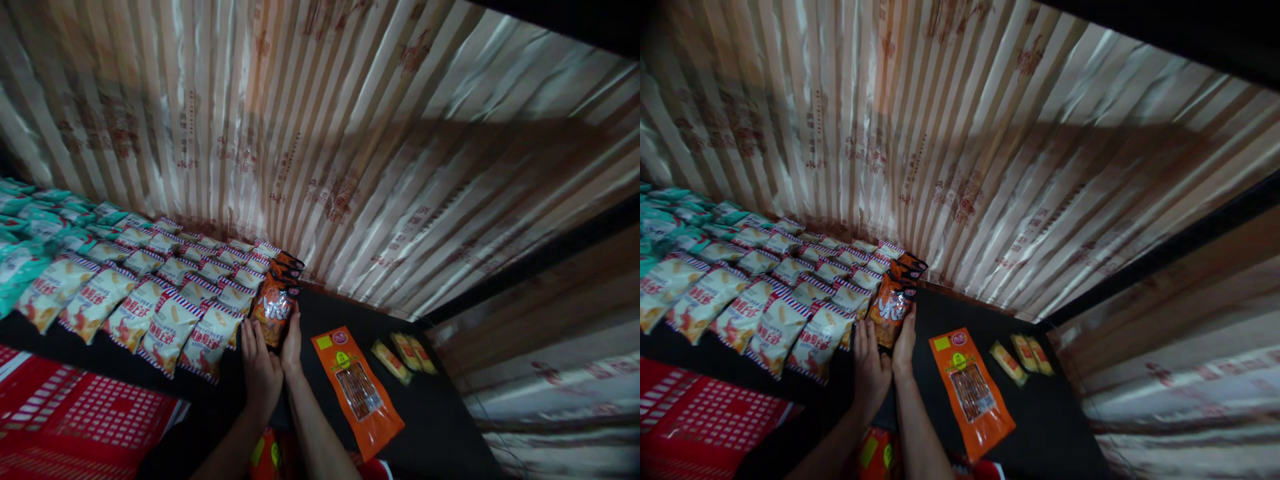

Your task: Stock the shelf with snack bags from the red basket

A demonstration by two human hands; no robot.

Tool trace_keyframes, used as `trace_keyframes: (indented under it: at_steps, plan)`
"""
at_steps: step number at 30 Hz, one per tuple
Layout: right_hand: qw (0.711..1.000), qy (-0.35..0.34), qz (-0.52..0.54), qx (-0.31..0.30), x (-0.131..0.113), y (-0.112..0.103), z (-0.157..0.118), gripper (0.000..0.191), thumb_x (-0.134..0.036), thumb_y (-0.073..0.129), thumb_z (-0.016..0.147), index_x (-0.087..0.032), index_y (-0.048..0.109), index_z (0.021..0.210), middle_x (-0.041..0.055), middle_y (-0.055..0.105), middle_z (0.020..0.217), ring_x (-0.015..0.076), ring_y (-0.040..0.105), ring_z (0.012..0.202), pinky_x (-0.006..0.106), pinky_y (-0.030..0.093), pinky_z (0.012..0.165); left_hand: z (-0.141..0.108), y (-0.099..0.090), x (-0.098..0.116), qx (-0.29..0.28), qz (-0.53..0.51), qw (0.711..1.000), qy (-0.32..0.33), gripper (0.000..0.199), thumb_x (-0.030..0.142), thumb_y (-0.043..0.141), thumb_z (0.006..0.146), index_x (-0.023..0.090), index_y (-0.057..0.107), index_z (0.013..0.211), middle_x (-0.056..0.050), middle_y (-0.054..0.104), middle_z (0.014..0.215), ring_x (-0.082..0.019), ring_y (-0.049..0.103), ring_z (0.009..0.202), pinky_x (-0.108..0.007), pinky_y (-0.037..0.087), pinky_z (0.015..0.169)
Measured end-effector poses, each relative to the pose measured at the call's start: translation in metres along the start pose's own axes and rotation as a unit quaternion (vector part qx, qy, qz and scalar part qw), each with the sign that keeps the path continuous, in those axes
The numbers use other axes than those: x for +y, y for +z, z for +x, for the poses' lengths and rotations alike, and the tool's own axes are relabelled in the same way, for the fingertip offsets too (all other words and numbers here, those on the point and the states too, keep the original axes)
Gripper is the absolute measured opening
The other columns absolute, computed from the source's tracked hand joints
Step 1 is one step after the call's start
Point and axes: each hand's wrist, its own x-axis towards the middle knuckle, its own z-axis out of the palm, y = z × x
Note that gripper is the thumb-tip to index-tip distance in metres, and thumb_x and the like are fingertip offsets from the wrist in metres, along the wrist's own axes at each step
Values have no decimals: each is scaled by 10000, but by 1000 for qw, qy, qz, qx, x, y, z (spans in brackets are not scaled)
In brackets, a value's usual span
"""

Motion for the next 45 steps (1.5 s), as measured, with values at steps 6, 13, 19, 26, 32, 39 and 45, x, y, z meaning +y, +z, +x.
trace_keyframes:
  at_steps: [6, 13, 19, 26, 32, 39, 45]
  plan:
    - [998, -10, -61, 14, -12, -18, -29, 702, -603, 315, 828, -150, 342, 1364, 52, 280, 1448, 171, 202, 1350, 331, 161, 1106, -2, -3, 3, 22, 9, 999, 30, 801, -11, 376, 708, 142, 51, 1424, -112, 17, 1509, -276, 41, 1374, -485, 174, 1103]
    - [996, -15, -88, 17, -25, -43, -75, 668, -577, 342, 836, -141, 386, 1340, 74, 329, 1426, 180, 249, 1335, 343, 198, 1099, -18, -17, 14, 5, -50, 997, 65, 627, 32, 337, 764, 172, 283, 1373, -74, 174, 1493, -235, 149, 1366, -449, 221, 1102]
    - [993, -29, -110, 43, -32, -65, -114, 597, -552, 368, 842, -153, 484, 1271, 92, 428, 1368, 195, 354, 1285, 349, 260, 1075, -48, -30, 21, -60, -73, 982, 164, 455, 62, 306, 803, 157, 485, 1210, -88, 462, 1333, -185, 362, 1272, -389, 389, 1016]
    - [986, -40, -151, 60, -26, -89, -160, 572, -542, 372, 838, -137, 548, 1200, 123, 519, 1285, 213, 469, 1193, 361, 341, 1029, -91, -50, 22, -103, -84, 959, 250, 353, 136, 321, 855, 149, 551, 1123, -91, 631, 1098, -168, 559, 1053, -331, 502, 872]
    - [962, -62, -256, 76, -17, -113, -196, 469, -458, 359, 855, -165, 600, 1131, 111, 597, 1184, 208, 529, 1119, 384, 377, 1000, -135, -55, 15, -192, -74, 944, 257, 329, 174, 321, 870, 151, 581, 1070, -95, 662, 999, -161, 609, 937, -309, 514, 827]
    - [918, -97, -375, 82, -4, -143, -217, 418, -354, 384, 825, -142, 613, 1104, 131, 613, 1145, 221, 547, 1075, 405, 407, 961, -182, -39, -8, -211, 47, 948, 233, 365, 174, 305, 850, 154, 619, 1035, -109, 638, 1071, -192, 580, 1014, -357, 494, 860]
    - [897, -36, -435, 75, 24, -170, -235, 359, -270, 440, 728, -145, 684, 960, 136, 637, 1098, 263, 542, 1083, 437, 384, 973, -194, -44, -18, -277, 100, 928, 227, 363, 183, 394, 770, 147, 640, 1034, -142, 586, 1189, -248, 534, 1103, -400, 460, 907]
